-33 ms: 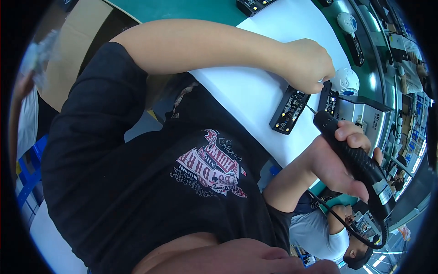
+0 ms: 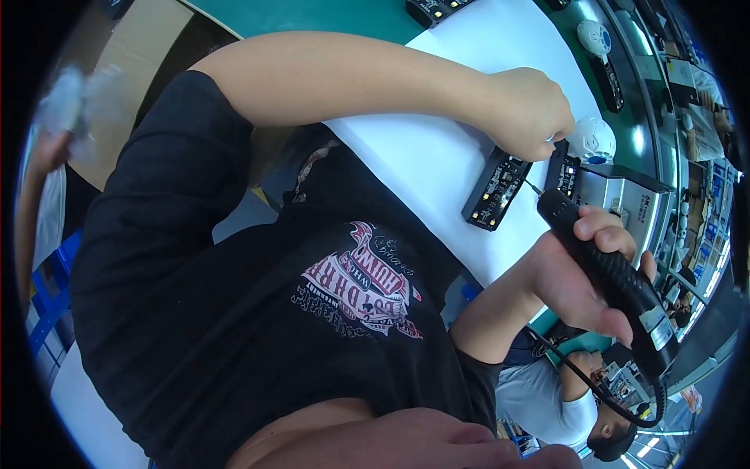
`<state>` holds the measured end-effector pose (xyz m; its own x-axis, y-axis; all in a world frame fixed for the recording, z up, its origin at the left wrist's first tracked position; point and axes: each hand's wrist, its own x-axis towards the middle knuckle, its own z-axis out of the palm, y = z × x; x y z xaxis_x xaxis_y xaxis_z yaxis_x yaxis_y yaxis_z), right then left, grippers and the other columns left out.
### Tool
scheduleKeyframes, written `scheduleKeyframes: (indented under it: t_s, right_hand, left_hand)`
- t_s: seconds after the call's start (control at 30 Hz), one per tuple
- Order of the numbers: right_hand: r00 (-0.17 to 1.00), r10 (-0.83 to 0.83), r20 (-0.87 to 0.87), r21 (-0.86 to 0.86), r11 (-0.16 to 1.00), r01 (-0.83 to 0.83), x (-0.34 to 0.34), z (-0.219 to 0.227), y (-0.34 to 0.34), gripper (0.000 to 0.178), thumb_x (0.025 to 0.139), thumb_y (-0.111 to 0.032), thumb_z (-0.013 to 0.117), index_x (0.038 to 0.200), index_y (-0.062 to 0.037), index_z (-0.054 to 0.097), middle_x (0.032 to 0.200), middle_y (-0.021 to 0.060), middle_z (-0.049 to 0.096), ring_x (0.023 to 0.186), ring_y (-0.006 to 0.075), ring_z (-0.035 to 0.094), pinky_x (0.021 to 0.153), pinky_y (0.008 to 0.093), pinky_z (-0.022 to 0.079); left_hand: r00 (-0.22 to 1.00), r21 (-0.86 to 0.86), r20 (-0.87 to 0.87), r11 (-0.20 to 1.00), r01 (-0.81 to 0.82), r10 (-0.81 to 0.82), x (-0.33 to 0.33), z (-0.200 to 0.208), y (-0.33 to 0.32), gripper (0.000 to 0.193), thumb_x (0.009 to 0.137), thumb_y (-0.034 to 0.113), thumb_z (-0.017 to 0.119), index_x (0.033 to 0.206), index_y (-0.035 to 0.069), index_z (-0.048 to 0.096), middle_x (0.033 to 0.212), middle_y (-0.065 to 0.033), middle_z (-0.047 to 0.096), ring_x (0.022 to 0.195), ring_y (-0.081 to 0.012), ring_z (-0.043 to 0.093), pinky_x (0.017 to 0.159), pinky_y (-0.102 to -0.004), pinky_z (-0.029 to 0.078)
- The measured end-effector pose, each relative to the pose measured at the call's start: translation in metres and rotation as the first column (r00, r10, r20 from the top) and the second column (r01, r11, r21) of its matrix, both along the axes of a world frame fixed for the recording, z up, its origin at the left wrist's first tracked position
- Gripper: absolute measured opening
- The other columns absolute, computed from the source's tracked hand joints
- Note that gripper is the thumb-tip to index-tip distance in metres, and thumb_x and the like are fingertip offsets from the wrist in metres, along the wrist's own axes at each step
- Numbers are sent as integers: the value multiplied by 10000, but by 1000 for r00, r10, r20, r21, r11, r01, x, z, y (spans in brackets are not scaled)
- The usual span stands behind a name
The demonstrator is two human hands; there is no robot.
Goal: Assembling electronic components and securing them with an electric screwdriver at a manufacturing station.
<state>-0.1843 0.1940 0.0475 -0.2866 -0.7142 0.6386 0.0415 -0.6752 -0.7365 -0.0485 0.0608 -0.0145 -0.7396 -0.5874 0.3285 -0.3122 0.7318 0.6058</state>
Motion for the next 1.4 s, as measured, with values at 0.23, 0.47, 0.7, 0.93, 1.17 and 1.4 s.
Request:
scheduleKeyframes:
  t_s: [0.23, 0.47, 0.7, 0.93, 1.17, 1.4]
  right_hand:
    - [991, 134, 19, 20, 991, -134, 0, 4, -18, 849, 893, -839, 383, 1275, -100, 548, 788, 148, 643, 626, 264, 601, 686, 435, 515]
    - [964, 246, 104, -33, 969, -244, -16, 2, -21, 827, 913, -814, 387, 1275, -87, 544, 788, 148, 649, 621, 256, 602, 645, 397, 518]
    - [918, -394, -49, -140, 913, 384, -75, 45, -3, 843, 884, -840, 404, 1197, -63, 498, 721, 137, 635, 606, 245, 619, 612, 374, 534]
    - [716, -670, -198, -207, 742, 637, -87, 33, -19, 852, 869, -850, 418, 1130, -41, 470, 711, 127, 635, 594, 243, 621, 618, 363, 539]
    - [998, 35, 54, -2, 999, -35, -67, 29, -1, 846, 880, -832, 441, 1209, -59, 539, 747, 130, 643, 615, 237, 602, 665, 392, 531]
    - [961, 265, 78, -31, 964, -263, -14, 16, 4, 851, 908, -808, 418, 1302, -63, 539, 850, 151, 654, 677, 264, 601, 747, 456, 509]
  left_hand:
    - [999, 16, -2, 999, 32, -32, -2, 5, -3, 166, 771, 194, 664, 878, 72, 700, 850, -120, 701, 823, -326, 684, 739, -447, 539]
    - [997, -20, -67, 999, 33, -34, -3, -1, -3, 138, 786, 201, 683, 864, 88, 697, 823, -123, 705, 821, -328, 686, 745, -444, 538]
    - [1000, 31, -1, 999, -18, 18, -13, -5, 2, 148, 808, 214, 693, 864, 78, 688, 861, -131, 710, 819, -325, 685, 751, -437, 537]
    - [999, 10, -35, 1000, -4, 5, -19, -5, 8, 196, 825, 237, 706, 892, 55, 677, 910, -129, 708, 848, -319, 679, 761, -435, 532]
    - [929, 47, -253, 956, 289, -269, 3, -10, -14, 251, 834, 267, 733, 924, 39, 678, 913, -119, 692, 856, -326, 664, 765, -427, 518]
    - [932, -34, -210, 955, 294, -294, -11, -10, -8, 256, 821, 278, 752, 915, 50, 684, 915, -107, 680, 857, -325, 653, 749, -420, 506]
